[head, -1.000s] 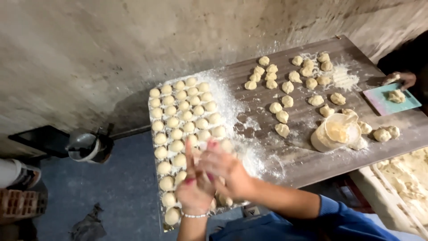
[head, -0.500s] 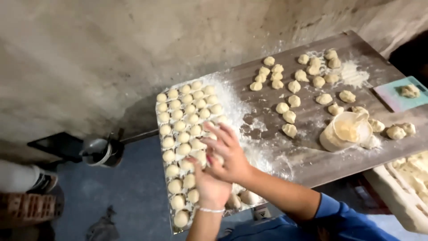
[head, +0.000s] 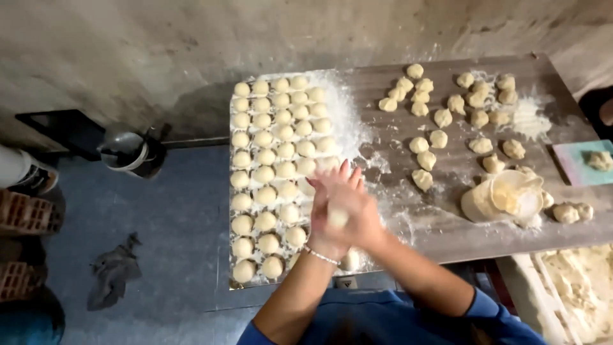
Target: Rolling portions of dough into small, uniform balls on a floured table.
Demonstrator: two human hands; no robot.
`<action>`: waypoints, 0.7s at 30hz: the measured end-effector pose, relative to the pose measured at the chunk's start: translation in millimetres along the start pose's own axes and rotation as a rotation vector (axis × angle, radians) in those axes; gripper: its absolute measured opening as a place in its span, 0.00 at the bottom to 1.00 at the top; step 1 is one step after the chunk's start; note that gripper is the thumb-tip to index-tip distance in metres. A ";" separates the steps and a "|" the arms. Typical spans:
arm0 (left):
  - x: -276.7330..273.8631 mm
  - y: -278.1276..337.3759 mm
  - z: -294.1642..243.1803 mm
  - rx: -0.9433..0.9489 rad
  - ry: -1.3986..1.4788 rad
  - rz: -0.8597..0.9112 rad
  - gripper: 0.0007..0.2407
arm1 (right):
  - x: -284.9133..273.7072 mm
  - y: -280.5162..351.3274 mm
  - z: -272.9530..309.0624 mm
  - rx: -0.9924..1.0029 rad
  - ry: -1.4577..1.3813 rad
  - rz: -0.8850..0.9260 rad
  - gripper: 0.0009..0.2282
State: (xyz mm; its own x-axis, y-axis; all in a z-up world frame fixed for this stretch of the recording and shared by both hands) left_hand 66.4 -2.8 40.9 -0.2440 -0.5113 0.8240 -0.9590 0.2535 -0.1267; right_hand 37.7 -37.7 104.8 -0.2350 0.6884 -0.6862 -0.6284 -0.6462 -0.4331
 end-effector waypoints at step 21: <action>-13.9 -23.5 14.7 -0.004 0.395 -0.005 0.36 | -44.9 13.3 20.6 -0.134 -0.126 -0.329 0.25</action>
State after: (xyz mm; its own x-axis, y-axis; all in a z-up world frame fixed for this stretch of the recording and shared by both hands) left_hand 90.2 -13.7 24.4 -0.1641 -0.1575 0.9738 -0.9594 0.2551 -0.1204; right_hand 24.6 -70.4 141.9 -0.1319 0.8960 -0.4239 -0.5848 -0.4156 -0.6966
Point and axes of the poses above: each hand's wrist, its own y-axis away from the middle knuckle, its own x-axis out of the palm, z = x × y, the point moved 9 cm from there along -y, towards the middle knuckle, and after that the axes turned 8 degrees about z, right-handed, at the moved point
